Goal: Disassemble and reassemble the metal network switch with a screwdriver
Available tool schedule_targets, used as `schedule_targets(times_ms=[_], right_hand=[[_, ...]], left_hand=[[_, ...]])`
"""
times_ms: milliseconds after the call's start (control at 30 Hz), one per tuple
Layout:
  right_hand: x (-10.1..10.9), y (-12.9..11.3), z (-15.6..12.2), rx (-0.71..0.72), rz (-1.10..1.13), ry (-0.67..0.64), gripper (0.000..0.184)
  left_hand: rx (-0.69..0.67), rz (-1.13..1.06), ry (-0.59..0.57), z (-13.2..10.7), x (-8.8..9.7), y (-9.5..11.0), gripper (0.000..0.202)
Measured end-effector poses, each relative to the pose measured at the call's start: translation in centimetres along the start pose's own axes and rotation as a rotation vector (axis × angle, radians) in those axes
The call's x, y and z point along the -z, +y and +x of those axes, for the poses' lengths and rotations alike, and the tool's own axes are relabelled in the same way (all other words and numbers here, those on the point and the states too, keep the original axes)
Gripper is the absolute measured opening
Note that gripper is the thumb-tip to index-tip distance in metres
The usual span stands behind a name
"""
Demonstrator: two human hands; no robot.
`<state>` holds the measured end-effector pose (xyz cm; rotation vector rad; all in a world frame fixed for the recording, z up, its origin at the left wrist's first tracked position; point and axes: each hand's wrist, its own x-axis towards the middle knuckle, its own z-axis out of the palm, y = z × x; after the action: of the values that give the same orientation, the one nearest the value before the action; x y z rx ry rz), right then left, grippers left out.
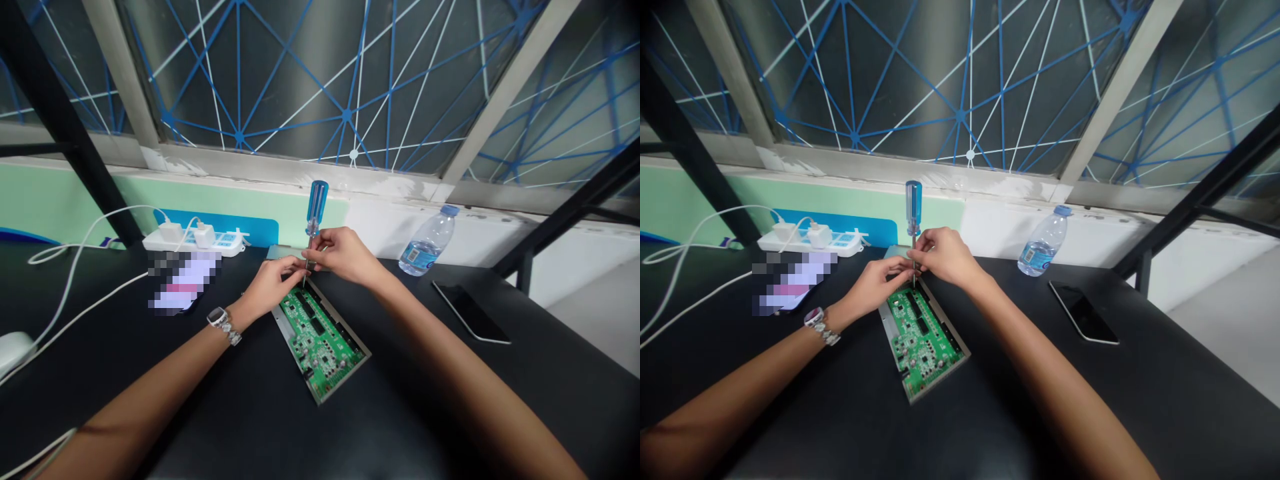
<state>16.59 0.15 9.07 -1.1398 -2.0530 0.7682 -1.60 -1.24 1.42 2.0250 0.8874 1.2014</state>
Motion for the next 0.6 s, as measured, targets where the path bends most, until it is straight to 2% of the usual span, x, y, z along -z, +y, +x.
schedule_targets(times_ms=[367,600], right_hand=[[-0.12,-0.62,-0.11,-0.009,0.122,-0.039,0.009],[-0.46,-0.50,-0.16,0.007,0.118,-0.050,0.006]], left_hand=[[0.009,0.056,-0.002,0.07,0.30,0.18,0.015],[0.012,0.042,-0.002,0.11,0.07,0.09,0.014]])
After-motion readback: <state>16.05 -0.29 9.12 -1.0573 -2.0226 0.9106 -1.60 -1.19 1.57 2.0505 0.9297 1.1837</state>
